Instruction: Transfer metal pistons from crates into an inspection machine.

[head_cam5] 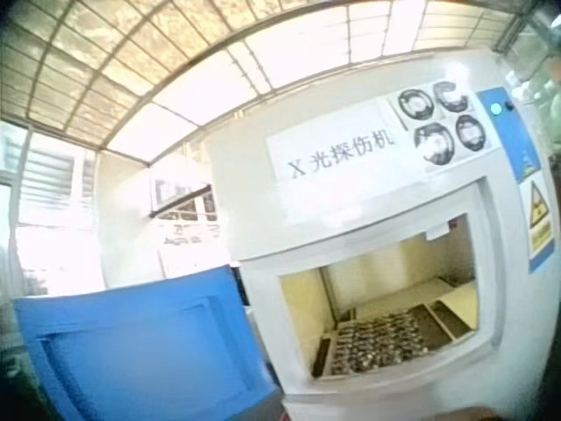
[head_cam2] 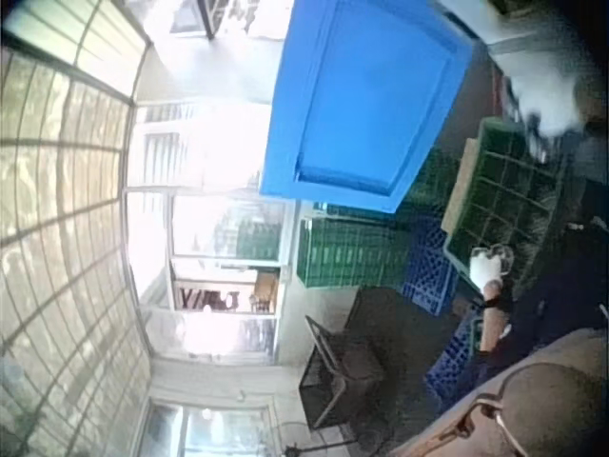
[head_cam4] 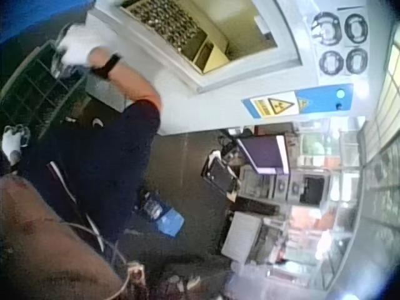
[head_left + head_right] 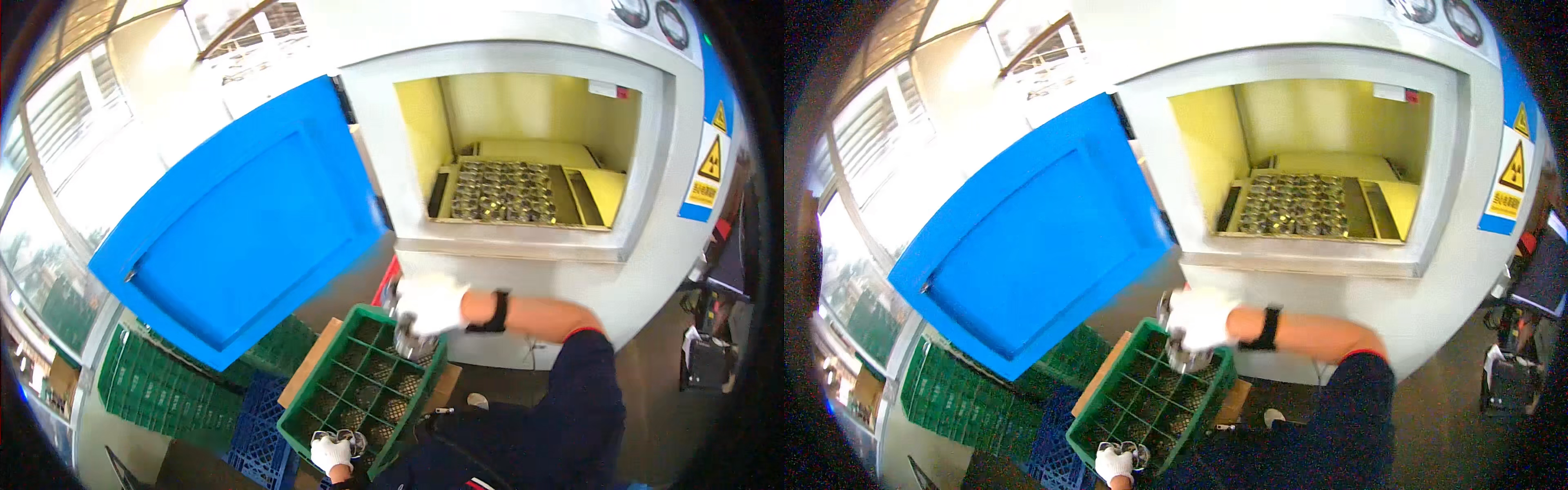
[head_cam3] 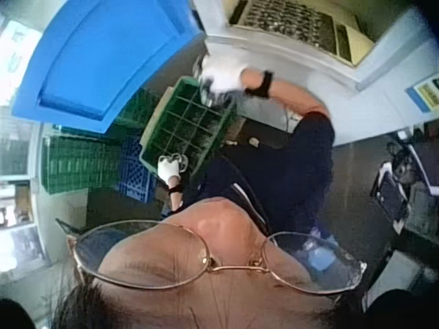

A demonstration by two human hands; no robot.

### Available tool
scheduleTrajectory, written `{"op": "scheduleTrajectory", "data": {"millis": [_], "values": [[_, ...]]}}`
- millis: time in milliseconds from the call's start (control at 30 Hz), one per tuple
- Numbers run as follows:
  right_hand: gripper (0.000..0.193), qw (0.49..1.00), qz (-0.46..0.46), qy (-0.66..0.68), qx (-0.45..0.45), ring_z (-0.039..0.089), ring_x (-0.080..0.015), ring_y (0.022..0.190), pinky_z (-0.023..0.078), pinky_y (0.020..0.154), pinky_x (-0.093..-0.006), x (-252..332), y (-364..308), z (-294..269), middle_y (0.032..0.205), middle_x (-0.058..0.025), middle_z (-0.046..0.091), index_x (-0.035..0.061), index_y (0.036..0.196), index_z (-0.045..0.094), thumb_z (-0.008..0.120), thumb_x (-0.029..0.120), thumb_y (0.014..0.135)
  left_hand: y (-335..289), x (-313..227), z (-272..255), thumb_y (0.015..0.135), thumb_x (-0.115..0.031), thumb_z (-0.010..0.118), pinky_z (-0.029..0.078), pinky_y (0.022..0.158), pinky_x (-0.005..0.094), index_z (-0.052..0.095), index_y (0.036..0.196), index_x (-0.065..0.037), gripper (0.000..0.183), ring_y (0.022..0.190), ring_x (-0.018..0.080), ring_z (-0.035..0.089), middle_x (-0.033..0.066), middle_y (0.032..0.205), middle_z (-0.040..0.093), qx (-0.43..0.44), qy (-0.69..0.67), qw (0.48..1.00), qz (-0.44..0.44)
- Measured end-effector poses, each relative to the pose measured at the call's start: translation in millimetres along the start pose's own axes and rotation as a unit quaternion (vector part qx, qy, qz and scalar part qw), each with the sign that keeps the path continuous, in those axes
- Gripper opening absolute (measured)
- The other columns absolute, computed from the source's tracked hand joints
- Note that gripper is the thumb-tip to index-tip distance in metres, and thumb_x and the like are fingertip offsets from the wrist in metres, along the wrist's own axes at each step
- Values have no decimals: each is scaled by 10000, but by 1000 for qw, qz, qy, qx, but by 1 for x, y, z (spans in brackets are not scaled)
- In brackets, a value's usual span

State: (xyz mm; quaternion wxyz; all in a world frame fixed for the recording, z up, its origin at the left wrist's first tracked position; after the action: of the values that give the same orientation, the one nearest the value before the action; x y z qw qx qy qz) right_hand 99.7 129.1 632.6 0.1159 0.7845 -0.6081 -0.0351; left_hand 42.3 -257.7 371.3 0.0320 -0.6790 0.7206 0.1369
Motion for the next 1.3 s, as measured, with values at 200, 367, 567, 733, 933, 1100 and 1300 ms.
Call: {"op": "scheduleTrajectory", "data": {"millis": [200,367,567,733,933,1100,1300], "values": [[213,935,256,-243,19,703,-325,770,574,703,-428,-151,-106,-143,826,-146,700,128,834,763,730,251,662,6,2,11,612,-235,787,554,759,403,763,737,-99,187,804,317,688,149,885,693,48,-6,998,-41],[185,830,430,-328,133,704,-330,862,568,743,-425,-293,-180,-180,911,-150,729,117,836,766,672,205,703,1,-28,-34,674,-220,730,548,767,411,746,793,-83,183,839,333,688,138,895,715,69,14,997,-37],[269,779,498,-347,158,697,-312,978,562,832,-403,-468,-277,-127,1062,-117,730,145,937,780,669,276,730,-24,-62,-79,722,-178,672,528,778,411,733,826,-95,147,858,343,674,115,897,718,19,12,998,-65],[365,774,503,-243,297,667,-265,1111,552,903,-401,-500,-289,-95,1220,-72,695,169,1112,750,682,284,772,-56,-88,-84,708,-177,684,518,786,408,741,870,-65,206,858,352,678,150,889,720,-6,-24,993,-113],[351,797,493,-235,259,688,-275,1052,556,876,-397,-582,-294,-42,1117,-83,728,154,1048,771,712,289,729,-71,-128,-96,704,-168,690,531,782,416,747,886,-39,230,837,350,692,175,873,726,-17,-29,995,-93],[337,797,485,-209,293,688,-280,1046,555,873,-397,-587,-285,-42,1113,-101,727,143,1038,773,698,254,728,-60,-144,-105,732,-121,684,532,780,394,734,913,-21,212,837,323,696,159,869,727,-21,-69,995,-75],[354,811,516,-215,173,666,-300,1097,546,895,-405,-593,-297,-27,1135,-151,712,103,1062,757,670,218,739,2,-169,-120,747,-75,682,533,789,399,720,931,-20,195,849,302,685,147,945,721,31,-143,987,62]]}}
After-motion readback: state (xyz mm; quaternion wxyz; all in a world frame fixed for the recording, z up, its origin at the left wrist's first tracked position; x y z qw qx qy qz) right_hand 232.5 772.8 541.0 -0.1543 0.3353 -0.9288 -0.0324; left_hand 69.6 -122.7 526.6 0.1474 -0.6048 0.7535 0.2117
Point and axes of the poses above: each hand's wrist, its own y-axis towards the middle knuckle, its own z-axis out of the palm, x = y × z, the point moved 5 cm from there along y, towards the middle knuckle
